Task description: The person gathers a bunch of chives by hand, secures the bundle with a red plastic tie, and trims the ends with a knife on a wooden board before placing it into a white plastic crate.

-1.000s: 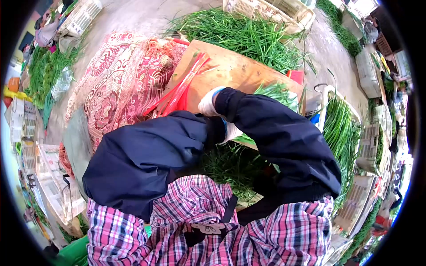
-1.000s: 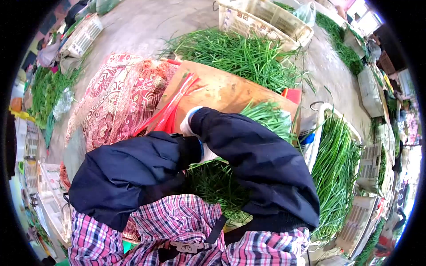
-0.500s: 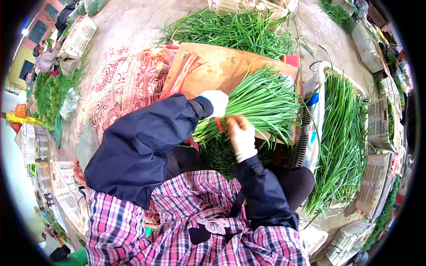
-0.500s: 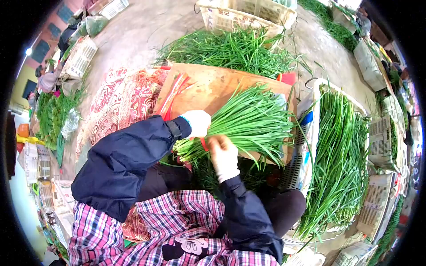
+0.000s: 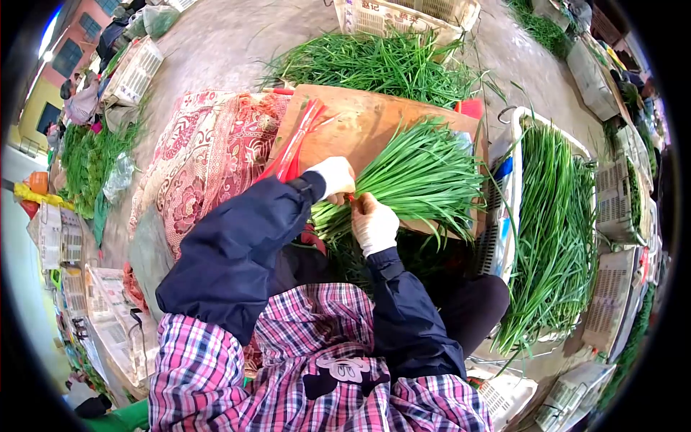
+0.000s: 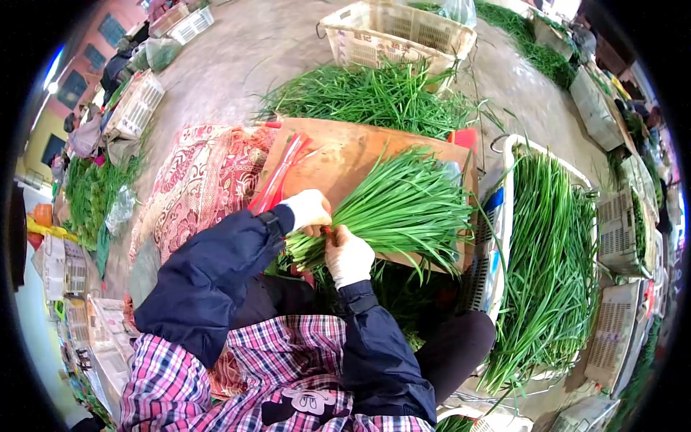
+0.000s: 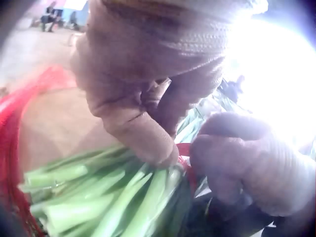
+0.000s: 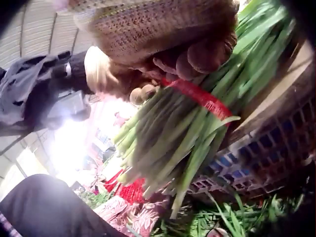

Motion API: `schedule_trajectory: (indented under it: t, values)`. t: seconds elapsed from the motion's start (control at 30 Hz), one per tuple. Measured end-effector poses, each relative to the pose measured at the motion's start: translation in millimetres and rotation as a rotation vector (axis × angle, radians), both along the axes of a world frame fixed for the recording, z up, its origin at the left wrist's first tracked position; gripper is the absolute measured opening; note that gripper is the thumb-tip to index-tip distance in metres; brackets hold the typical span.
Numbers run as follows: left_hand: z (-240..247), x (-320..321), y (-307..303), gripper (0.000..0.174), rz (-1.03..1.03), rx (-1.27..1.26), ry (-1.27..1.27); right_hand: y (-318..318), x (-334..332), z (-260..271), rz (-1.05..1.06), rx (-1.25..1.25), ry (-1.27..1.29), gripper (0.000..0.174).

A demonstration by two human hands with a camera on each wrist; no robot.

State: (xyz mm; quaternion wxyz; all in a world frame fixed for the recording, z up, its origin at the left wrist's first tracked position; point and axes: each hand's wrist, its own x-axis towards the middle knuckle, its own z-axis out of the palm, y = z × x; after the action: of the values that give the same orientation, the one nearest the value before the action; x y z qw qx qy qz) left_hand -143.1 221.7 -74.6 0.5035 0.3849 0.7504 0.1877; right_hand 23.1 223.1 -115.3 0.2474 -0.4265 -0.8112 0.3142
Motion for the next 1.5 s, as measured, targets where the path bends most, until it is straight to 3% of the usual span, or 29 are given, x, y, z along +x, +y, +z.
schedule_trajectory:
  t: [0.2, 0.27, 0.33, 0.4, 0.47, 0.53, 0.57, 0.6, 0.63, 0.7, 0.73, 0.77, 0.8, 0.87, 0.93, 1.0, 1.1, 1.2, 1.43, 1.5]
  values:
    - [-43.7, 0.6, -37.9, 0.013, 0.448, 0.226, -0.271, 55.5, -14.8, 21.1, 0.401, 0.192, -0.367, 0.016]
    - [-34.6, 14.1, -45.2, 0.012, 0.477, 0.284, -0.101, 77.6, -30.6, 26.8, 0.575, 0.232, -0.451, 0.015]
    - [-52.7, 22.9, -49.8, 0.014, 0.243, 0.598, 0.565, 97.5, -50.3, 31.3, 0.746, 0.193, -0.512, 0.019]
    - [-56.0, 27.5, -52.8, 0.008, -0.048, 0.573, 0.85, 110.1, -77.0, 39.3, 0.907, 0.092, -0.732, 0.024]
    - [-41.2, 41.5, -51.0, 0.008, -0.088, 0.552, 0.813, 112.5, -103.4, 47.2, 1.076, 0.017, -0.904, 0.031]
    - [-30.7, 47.8, -45.0, 0.01, -0.382, 0.466, 0.937, 111.9, -129.4, 31.0, 1.283, -0.01, -0.938, 0.032]
    - [-27.2, 51.3, -42.5, 0.012, -0.53, 0.416, 0.995, 107.2, -135.3, 37.0, 1.243, -0.137, -1.058, 0.032]
    - [-25.2, 59.6, -37.3, 0.017, -0.65, 0.371, 1.156, 102.3, -137.0, 32.5, 1.265, -0.101, -1.005, 0.032]
    - [-42.2, 62.4, -34.2, 0.018, -0.699, 0.497, 1.089, 96.8, -137.3, 24.4, 1.286, -0.065, -0.951, 0.032]
    - [-21.3, 78.8, -33.2, 0.017, -0.778, 0.56, 0.91, 86.0, -129.9, 48.9, 1.254, -0.006, -0.945, 0.031]
    - [14.7, 95.8, -38.8, 0.015, -0.811, 0.495, 0.795, 91.5, -117.9, 54.0, 1.114, -0.065, -0.832, 0.031]
    - [-23.0, 109.7, -43.1, 0.013, -0.705, 0.758, 0.687, 100.1, -104.4, 56.2, 0.988, -0.086, -0.67, 0.031]
    - [3.2, 108.9, -55.2, 0.01, -0.577, 0.931, 0.691, 109.1, -90.2, 57.7, 0.862, -0.105, -0.512, 0.032]
    - [34.3, 80.2, -63.6, 0.011, -0.701, 0.363, 0.67, 117.7, -59.9, 60.4, 0.643, -0.045, -0.297, 0.03]
    - [45.5, 42.8, -59.1, 0.013, -0.355, 0.233, 0.683, 106.6, -30.7, 63.9, 0.544, -0.079, -0.254, 0.035]
    - [-4.1, 4.1, -62.6, 0.02, -0.009, 0.603, 0.729, 85.7, -16.1, 64.2, 0.563, -0.01, -0.343, 0.04]
    - [-34.7, -12.5, -55.1, 0.024, 0.042, 0.46, 0.647, 61.6, -11.9, 52.8, 0.617, 0.214, -0.445, 0.041]
    - [-29.0, -9.7, -49.3, 0.026, -0.064, 0.289, 0.529, 60.1, -11.0, 25.1, 0.635, 0.351, -0.372, 0.024]
    - [-41.8, -9.9, -44.0, 0.013, 0.119, 0.422, 0.338, 66.1, -11.8, 18.3, 0.598, 0.315, -0.213, 0.02]
    - [-44.2, -7.8, -46.9, 0.011, 0.08, 0.498, 0.372, 69.8, -14.0, 22.3, 0.548, 0.255, -0.223, 0.019]
